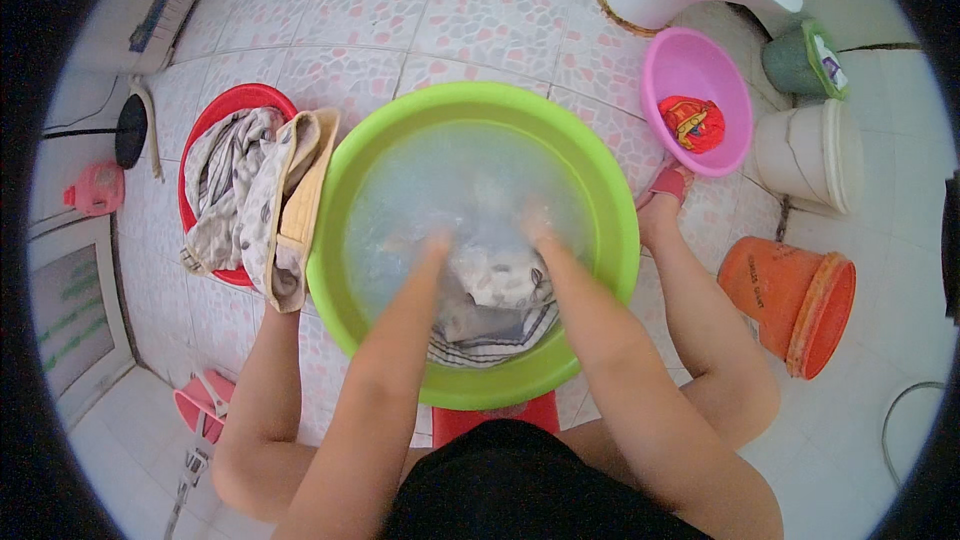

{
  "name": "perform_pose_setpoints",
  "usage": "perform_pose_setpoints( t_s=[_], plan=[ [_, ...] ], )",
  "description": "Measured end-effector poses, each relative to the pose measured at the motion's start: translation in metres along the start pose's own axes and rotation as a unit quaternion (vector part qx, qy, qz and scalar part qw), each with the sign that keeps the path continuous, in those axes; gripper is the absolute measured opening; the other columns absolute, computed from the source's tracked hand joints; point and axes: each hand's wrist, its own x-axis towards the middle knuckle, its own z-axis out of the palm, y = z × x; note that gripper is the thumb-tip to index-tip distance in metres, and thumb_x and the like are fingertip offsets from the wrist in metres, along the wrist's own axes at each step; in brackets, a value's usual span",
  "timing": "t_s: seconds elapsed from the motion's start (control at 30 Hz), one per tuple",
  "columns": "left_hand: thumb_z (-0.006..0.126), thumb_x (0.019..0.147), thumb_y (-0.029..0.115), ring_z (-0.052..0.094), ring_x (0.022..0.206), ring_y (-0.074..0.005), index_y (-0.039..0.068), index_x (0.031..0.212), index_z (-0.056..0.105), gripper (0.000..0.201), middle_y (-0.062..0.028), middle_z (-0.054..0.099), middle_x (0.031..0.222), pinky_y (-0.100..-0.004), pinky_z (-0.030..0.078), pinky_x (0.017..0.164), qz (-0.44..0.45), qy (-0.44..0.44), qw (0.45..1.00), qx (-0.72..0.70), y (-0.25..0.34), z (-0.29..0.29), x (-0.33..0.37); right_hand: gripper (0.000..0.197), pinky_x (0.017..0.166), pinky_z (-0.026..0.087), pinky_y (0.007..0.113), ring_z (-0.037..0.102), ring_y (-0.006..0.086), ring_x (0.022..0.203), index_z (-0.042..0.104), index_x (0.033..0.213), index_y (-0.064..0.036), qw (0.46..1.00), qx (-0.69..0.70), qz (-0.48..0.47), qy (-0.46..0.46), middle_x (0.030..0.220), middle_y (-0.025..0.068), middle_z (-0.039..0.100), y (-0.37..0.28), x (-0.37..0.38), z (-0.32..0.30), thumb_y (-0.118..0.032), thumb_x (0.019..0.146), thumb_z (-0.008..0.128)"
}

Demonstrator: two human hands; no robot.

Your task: The person washes clothes by hand in a green basin filled with water, scrubbing and squeezing a striped cloth and a patterned towel one at a time.

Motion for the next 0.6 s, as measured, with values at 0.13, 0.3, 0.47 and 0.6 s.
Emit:
perform_pose_setpoints(
  t_s=[0.13, 0.3, 0.47, 0.6],
  plan=[
    [0.040, 0.085, 0.040, 0.044, 0.113, -0.0283, 0.008, 0.135, 0.025, 0.061, -0.0140, 0.043, 0.125, -0.0438, 0.034, 0.095, -0.011, 0.050, 0.806, -0.590, 0.007, -0.008, -0.014, 0.049, 0.100, 0.031, 0.040, 0.032, 0.0285, 0.124, 0.054, 0.112, -0.0048, 0.937, 0.284, -0.176, 0.104, 0.133, 0.0166, 0.036, -0.011, -0.029, -0.022, -0.024, 0.070, 0.067],
    [0.039, 0.086, 0.048, 0.049, 0.107, -0.0263, 0.010, 0.129, 0.035, 0.057, -0.0119, 0.047, 0.120, -0.0443, 0.039, 0.090, 0.110, -0.087, 0.653, -0.744, 0.083, -0.045, -0.085, 0.049, 0.093, 0.038, 0.035, 0.046, 0.0272, 0.112, 0.058, 0.105, -0.0027, 0.844, 0.356, -0.380, 0.131, 0.120, 0.0145, 0.049, -0.060, -0.108, -0.041, -0.024, 0.064, 0.073],
    [0.047, 0.086, 0.042, 0.056, 0.091, -0.0214, 0.011, 0.113, 0.049, 0.041, -0.0091, 0.056, 0.103, -0.0384, 0.048, 0.076, 0.162, -0.123, 0.627, -0.752, 0.091, -0.045, -0.123, 0.031, 0.065, 0.046, 0.035, 0.059, 0.0269, 0.078, 0.061, 0.080, -0.0006, 0.883, 0.239, -0.337, 0.224, 0.094, 0.0111, 0.060, -0.102, -0.192, -0.025, -0.028, 0.068, 0.069],
    [0.046, 0.088, 0.038, 0.055, 0.095, -0.0215, 0.008, 0.119, 0.047, 0.043, -0.0119, 0.056, 0.104, -0.0373, 0.046, 0.084, 0.212, -0.158, 0.619, -0.739, 0.082, -0.034, -0.154, 0.028, 0.053, 0.044, 0.039, 0.057, 0.0285, 0.060, 0.060, 0.067, -0.0026, 0.852, 0.211, -0.355, 0.323, 0.072, 0.0112, 0.060, -0.110, -0.204, -0.019, -0.030, 0.070, 0.065]
  ],
)
